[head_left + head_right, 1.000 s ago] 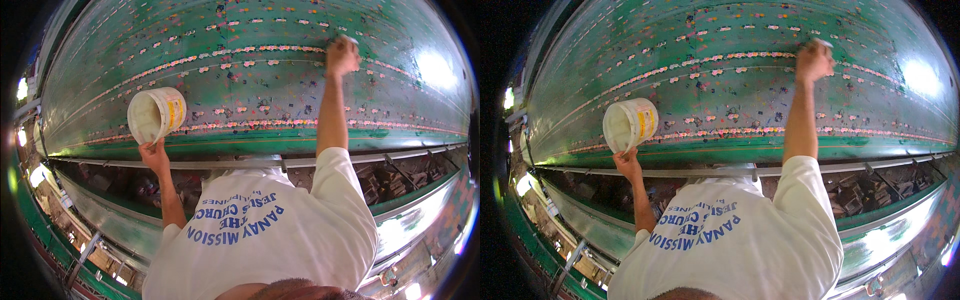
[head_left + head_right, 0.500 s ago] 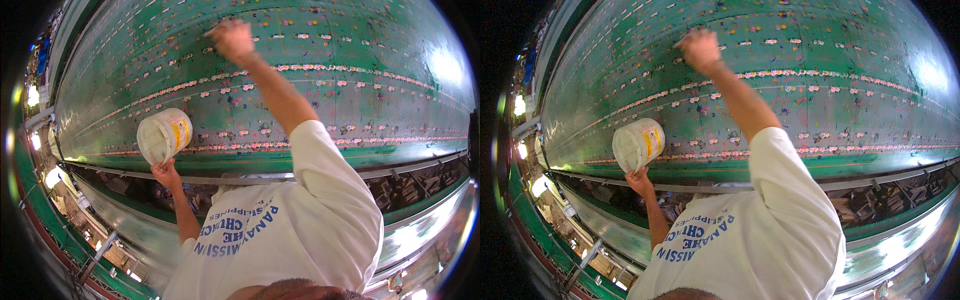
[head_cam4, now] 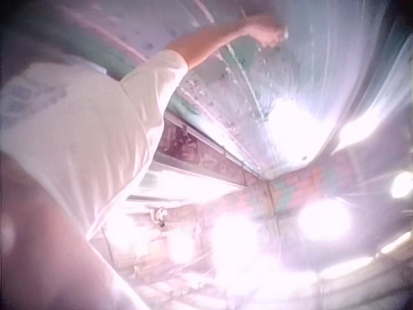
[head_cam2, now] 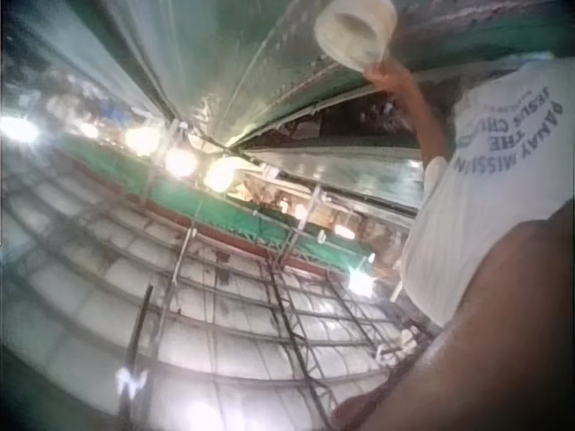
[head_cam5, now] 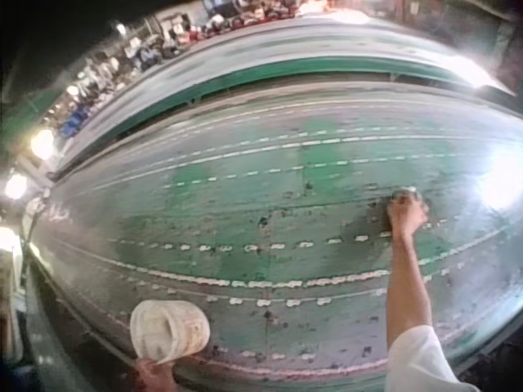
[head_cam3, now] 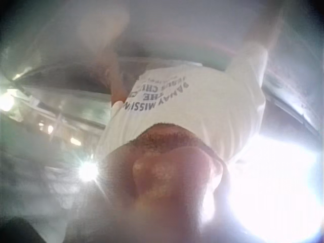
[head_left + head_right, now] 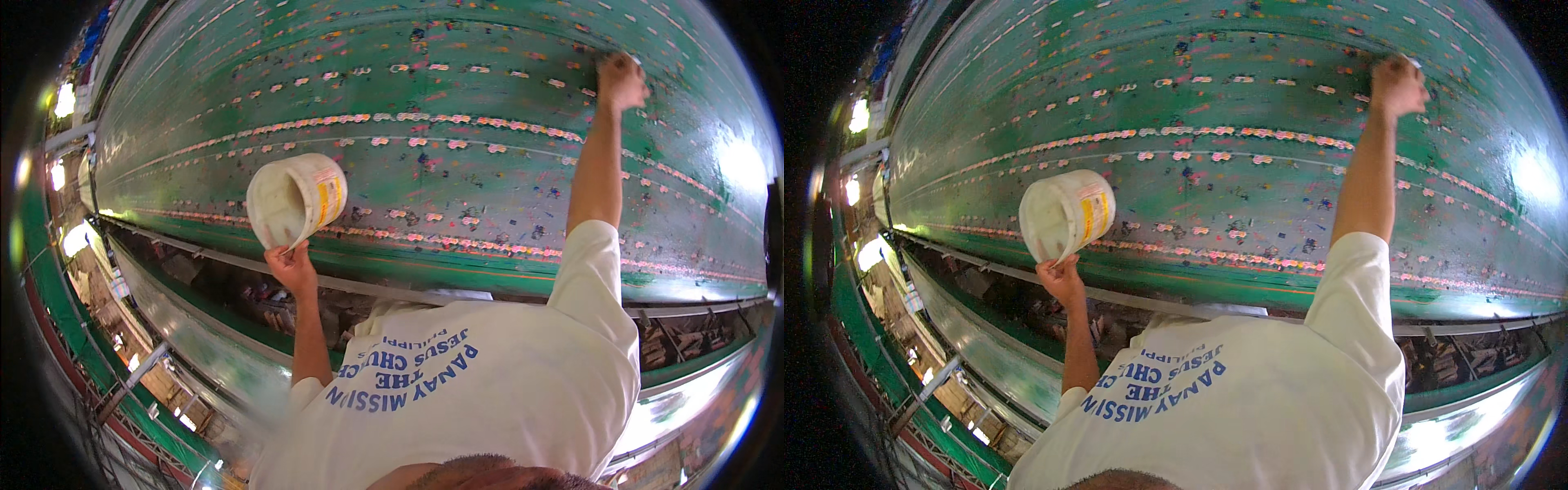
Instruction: The person wipes a green painted ceiling with a cloth, repeatedly dipping the cloth into a small bucket of liquid. The person moves along the ceiling, scrubbing different areas and occasionally repositioning the bucket.
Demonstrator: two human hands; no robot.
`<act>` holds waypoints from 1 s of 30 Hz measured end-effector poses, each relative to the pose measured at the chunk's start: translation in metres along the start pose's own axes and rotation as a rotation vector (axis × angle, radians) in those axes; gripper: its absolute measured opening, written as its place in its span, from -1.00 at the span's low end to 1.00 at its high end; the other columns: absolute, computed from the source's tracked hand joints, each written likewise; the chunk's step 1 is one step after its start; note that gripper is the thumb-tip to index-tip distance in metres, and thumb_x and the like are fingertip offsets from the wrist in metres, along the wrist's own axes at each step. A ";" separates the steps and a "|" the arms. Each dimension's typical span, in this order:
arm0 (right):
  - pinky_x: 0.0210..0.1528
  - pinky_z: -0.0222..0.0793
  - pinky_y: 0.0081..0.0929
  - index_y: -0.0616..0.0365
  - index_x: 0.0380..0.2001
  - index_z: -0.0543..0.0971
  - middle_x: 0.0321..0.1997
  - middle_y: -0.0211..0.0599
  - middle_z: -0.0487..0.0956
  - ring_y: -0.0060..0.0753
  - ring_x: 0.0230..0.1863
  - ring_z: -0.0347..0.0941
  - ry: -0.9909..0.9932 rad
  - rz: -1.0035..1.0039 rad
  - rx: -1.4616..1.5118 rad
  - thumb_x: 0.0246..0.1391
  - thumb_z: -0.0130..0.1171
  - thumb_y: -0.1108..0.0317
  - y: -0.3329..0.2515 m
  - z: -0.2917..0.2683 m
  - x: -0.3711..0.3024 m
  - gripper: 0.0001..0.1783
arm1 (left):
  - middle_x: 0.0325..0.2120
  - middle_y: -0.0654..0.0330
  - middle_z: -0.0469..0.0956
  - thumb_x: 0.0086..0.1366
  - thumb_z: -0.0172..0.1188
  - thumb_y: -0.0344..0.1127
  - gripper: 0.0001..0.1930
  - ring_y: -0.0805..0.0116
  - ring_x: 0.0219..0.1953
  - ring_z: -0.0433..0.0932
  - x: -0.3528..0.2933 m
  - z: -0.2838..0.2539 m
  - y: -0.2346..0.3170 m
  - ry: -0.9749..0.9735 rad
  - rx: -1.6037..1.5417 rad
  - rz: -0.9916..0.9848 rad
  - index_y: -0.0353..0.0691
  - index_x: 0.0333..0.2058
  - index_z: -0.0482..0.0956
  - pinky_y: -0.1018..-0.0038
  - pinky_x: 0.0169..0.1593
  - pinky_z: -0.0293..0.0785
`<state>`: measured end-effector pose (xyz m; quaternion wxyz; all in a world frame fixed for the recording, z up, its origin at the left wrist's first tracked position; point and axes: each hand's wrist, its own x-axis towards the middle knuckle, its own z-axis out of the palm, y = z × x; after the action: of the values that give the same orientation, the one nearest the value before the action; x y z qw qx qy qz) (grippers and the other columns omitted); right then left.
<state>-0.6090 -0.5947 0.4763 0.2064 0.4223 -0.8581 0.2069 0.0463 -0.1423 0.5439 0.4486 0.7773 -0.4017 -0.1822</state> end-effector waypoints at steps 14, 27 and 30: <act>0.28 0.31 0.17 -0.36 0.09 0.73 0.27 -0.56 0.61 -0.10 0.29 0.44 -0.652 -0.967 0.790 0.34 0.23 0.06 -0.312 -0.158 -0.358 -0.70 | -0.17 0.03 0.62 0.45 0.43 -0.40 -0.59 0.27 -0.17 0.72 -0.008 0.005 -0.003 -0.065 -0.106 0.088 -0.26 -0.01 0.29 0.41 -0.08 0.69; 0.21 0.40 0.01 -0.27 -0.08 0.80 0.11 -0.49 0.72 -0.08 0.20 0.55 -0.261 -0.425 0.490 0.26 0.40 0.13 -0.020 -0.243 -0.358 -0.81 | -0.24 0.12 0.68 0.28 0.61 -0.37 -0.64 0.39 -0.20 0.72 0.047 -0.034 0.012 -0.207 0.020 0.382 -0.35 -0.22 0.53 0.44 -0.15 0.71; 0.21 0.39 0.04 -0.29 -0.03 0.79 0.15 -0.47 0.70 -0.04 0.23 0.51 -0.163 -0.240 0.365 0.29 0.38 0.08 -0.003 -0.257 -0.394 -0.78 | -0.20 0.07 0.70 0.18 0.67 -0.39 -0.62 0.37 -0.21 0.74 0.073 -0.060 -0.016 -0.234 -0.214 0.345 -0.34 -0.28 0.55 0.43 -0.17 0.72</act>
<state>-0.3403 -0.2087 0.4819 0.0799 0.5668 -0.7639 0.2979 0.1369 -0.1621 0.5685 0.5033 0.6188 -0.5563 -0.2330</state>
